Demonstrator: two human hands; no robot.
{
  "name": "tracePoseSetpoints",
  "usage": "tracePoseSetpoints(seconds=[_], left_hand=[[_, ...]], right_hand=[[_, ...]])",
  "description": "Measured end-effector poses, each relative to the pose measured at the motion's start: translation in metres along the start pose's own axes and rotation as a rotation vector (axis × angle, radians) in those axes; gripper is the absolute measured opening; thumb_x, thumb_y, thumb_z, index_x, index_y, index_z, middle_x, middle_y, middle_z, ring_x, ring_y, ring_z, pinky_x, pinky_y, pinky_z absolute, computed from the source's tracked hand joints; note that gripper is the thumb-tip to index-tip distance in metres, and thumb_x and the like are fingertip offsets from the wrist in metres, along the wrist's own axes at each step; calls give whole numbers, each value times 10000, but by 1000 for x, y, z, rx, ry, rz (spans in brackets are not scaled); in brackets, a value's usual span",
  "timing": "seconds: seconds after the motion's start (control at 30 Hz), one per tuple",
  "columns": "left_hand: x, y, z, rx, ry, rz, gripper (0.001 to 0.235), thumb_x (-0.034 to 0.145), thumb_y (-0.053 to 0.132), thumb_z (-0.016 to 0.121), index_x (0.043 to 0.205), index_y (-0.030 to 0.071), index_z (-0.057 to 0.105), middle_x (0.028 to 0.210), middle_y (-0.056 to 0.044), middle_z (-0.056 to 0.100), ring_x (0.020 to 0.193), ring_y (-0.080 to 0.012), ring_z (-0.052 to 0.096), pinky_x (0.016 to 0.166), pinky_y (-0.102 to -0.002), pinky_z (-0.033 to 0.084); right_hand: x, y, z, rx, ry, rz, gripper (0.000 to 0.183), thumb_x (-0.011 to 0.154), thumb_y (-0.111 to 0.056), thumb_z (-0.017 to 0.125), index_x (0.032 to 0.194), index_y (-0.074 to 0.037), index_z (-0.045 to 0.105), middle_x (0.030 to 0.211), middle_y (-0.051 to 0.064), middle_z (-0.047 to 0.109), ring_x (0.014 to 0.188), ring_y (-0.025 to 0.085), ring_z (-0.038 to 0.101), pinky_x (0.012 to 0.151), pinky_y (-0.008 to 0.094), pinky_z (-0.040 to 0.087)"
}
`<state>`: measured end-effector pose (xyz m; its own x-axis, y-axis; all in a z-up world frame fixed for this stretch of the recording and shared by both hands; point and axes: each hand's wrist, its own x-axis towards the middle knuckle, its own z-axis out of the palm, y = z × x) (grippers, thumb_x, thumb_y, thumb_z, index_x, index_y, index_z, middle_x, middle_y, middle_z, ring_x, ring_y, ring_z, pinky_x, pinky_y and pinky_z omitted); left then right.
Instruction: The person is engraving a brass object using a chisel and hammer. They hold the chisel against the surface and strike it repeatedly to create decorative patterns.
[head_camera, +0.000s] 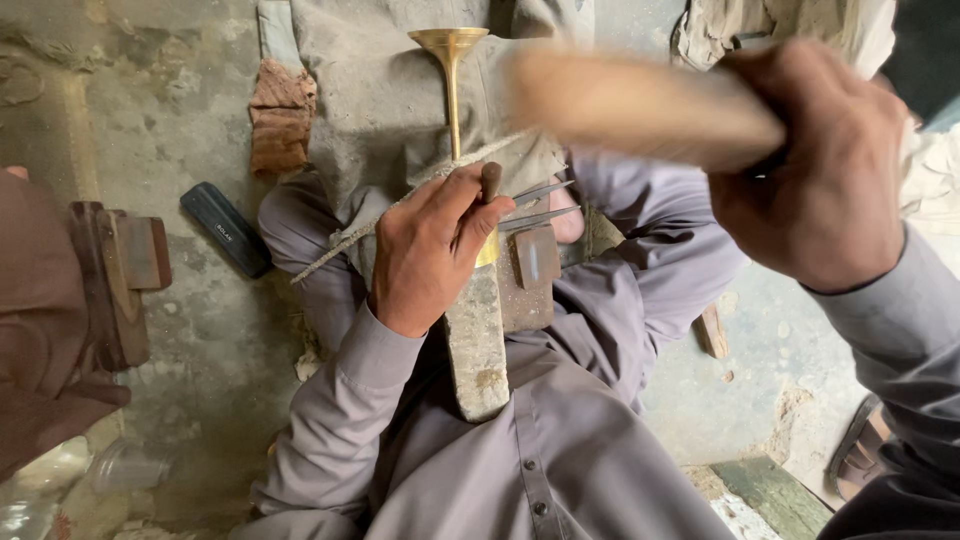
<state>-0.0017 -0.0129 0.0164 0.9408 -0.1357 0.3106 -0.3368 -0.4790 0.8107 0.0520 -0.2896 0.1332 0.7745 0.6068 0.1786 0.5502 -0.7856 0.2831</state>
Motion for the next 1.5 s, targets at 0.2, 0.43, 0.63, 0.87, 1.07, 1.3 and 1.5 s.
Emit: tracePoseSetpoints(seconds=[0.2, 0.43, 0.63, 0.87, 1.07, 1.3, 1.5], left_hand=[[5, -1, 0, 52, -23, 8, 269, 1022, 275, 724, 1084, 26, 644, 894, -134, 666, 754, -315, 674, 632, -414, 509], [12, 1, -3, -4, -103, -32, 283, 999, 255, 744, 1088, 18, 619, 859, -143, 654, 727, -298, 677, 617, -412, 508], [19, 0, -2, 54, -111, 52, 302, 988, 233, 759, 1136, 12, 616, 886, -160, 667, 766, -322, 681, 634, -420, 516], [25, 0, -4, 55, -187, 53, 311, 955, 202, 775, 1142, 3, 626, 866, -158, 679, 733, -307, 684, 628, -419, 515], [31, 2, -4, 47, -264, -10, 296, 958, 197, 781, 1099, -1, 613, 807, -150, 655, 680, -292, 667, 598, -418, 495], [30, 6, -7, 54, -245, 37, 302, 939, 188, 791, 1066, -2, 593, 810, -168, 642, 706, -343, 648, 608, -435, 482], [30, 4, -7, 54, -266, 44, 279, 958, 164, 786, 1054, -9, 588, 821, -176, 633, 730, -352, 644, 626, -442, 482]], right_hand=[[-3, -1, 10, 45, -19, 38, 296, 767, 11, 782, 1046, -70, 725, 848, 111, 707, 722, 282, 695, 626, 438, 543], [-16, 6, 28, 479, 88, 117, 262, 898, 64, 689, 1150, 42, 620, 1058, 172, 684, 900, 297, 671, 793, 388, 573], [-21, 8, 38, 586, 108, 132, 267, 903, 79, 641, 1167, 49, 614, 1078, 177, 686, 952, 293, 702, 825, 371, 586], [-17, -3, 41, 813, 95, 364, 298, 815, 10, 665, 1094, 17, 561, 978, 126, 675, 833, 263, 695, 688, 381, 573], [-20, -6, 47, 863, 60, 404, 346, 792, -21, 693, 1105, -26, 547, 931, 63, 677, 788, 182, 663, 690, 356, 539], [-28, -12, 48, 1216, 56, 595, 325, 812, -86, 671, 1115, -56, 557, 934, 2, 651, 846, 133, 634, 774, 318, 516], [-29, -14, 44, 1308, 57, 582, 449, 807, -106, 661, 1247, -87, 573, 953, -28, 643, 860, 117, 637, 783, 303, 518]])
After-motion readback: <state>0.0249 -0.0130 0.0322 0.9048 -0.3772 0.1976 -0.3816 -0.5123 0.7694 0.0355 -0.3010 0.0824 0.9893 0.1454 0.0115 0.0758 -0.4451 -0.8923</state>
